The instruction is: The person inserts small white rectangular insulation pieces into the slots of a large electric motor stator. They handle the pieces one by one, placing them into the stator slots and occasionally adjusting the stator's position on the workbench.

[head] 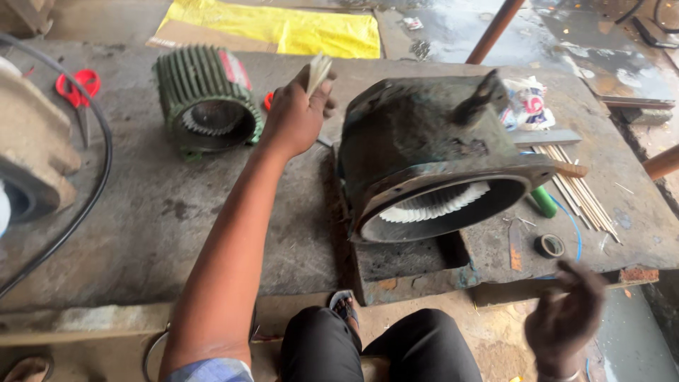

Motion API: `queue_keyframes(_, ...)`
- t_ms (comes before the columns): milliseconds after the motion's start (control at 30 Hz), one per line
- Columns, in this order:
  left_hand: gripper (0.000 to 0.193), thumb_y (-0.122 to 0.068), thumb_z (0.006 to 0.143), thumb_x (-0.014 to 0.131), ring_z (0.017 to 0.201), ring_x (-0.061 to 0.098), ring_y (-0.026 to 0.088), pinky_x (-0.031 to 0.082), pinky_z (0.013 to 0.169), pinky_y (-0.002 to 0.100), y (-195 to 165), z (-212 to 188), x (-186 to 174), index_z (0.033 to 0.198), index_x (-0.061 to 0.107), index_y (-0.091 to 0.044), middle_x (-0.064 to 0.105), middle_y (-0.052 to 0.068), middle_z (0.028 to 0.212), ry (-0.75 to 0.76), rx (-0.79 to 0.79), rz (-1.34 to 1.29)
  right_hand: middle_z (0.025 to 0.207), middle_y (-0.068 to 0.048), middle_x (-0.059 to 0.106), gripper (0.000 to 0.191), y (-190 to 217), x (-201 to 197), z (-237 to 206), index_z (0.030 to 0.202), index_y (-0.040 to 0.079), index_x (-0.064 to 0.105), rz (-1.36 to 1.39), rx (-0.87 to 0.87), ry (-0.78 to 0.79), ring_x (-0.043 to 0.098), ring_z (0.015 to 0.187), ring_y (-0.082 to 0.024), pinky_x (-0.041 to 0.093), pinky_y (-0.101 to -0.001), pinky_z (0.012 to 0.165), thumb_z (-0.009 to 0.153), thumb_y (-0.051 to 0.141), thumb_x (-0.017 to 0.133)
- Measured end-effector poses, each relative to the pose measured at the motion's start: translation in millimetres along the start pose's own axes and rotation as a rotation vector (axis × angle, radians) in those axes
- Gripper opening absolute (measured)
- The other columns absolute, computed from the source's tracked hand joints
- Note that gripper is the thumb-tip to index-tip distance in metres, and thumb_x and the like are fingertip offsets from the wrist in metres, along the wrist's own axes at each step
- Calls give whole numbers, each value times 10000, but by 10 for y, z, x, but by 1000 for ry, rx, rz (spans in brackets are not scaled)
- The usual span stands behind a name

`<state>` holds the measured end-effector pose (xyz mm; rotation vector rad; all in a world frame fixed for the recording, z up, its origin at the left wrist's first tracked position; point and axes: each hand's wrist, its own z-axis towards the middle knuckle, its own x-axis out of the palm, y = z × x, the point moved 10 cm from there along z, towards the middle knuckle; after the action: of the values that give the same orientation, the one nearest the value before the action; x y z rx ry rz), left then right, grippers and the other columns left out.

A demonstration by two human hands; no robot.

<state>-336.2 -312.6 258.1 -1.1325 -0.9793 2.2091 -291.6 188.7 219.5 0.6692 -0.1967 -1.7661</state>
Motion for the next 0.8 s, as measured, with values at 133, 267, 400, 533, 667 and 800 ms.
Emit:
queue_keyframes(133,266,-144,1001,479,1111,641,435,523,921,529,570,-48,207,1243,588,-142,653,212,1209,146,-183,517,1342,-131,548,557,254,-8,278,1360,-50,470,32,10,-77,615,1163,-162,525,-246,985,1146,456,563)
queue_keyframes(267,321,-146,964,502,1199,638,343,535,955,490,1041,89,631,1265,614,-141,593,137,1343,264,-158,781,1320,-147,510,552,115,-18,-17,1334,-86,472,73,65,-79,622,1186,-184,534,-264,1039,1169,421,615)
queue_keyframes(400,325,-184,996,449,1211,619,344,533,933,510,1516,362,850,1226,664,-102,554,129,1391,291,-219,806,1250,-180,558,577,-654,-260,-438,1321,-103,527,-38,110,14,653,1156,-223,556,-291,1018,1108,416,661)
queue_keyframes(533,332,-233,1052,416,1199,630,340,517,950,509,1682,659,789,1184,688,-96,615,129,1313,160,-217,845,1141,-226,669,622,-1798,-653,-704,1279,-129,621,-225,344,234,702,1072,-272,568,-330,979,989,412,723)
queue_keyframes(667,321,-182,1028,423,1090,669,348,532,871,453,1779,912,550,1242,641,-82,647,179,1218,70,-230,1012,1106,-243,706,662,-2460,-676,-842,1268,-145,637,-244,484,345,709,1075,-300,564,-372,978,891,386,755)
queue_keyframes(800,329,-109,894,579,995,690,373,531,824,488,1559,1131,213,1220,620,-91,719,163,1079,-266,-176,484,1159,-226,683,669,-2658,-520,-801,1305,-115,614,-229,562,411,686,1115,-296,543,-384,999,907,411,725)
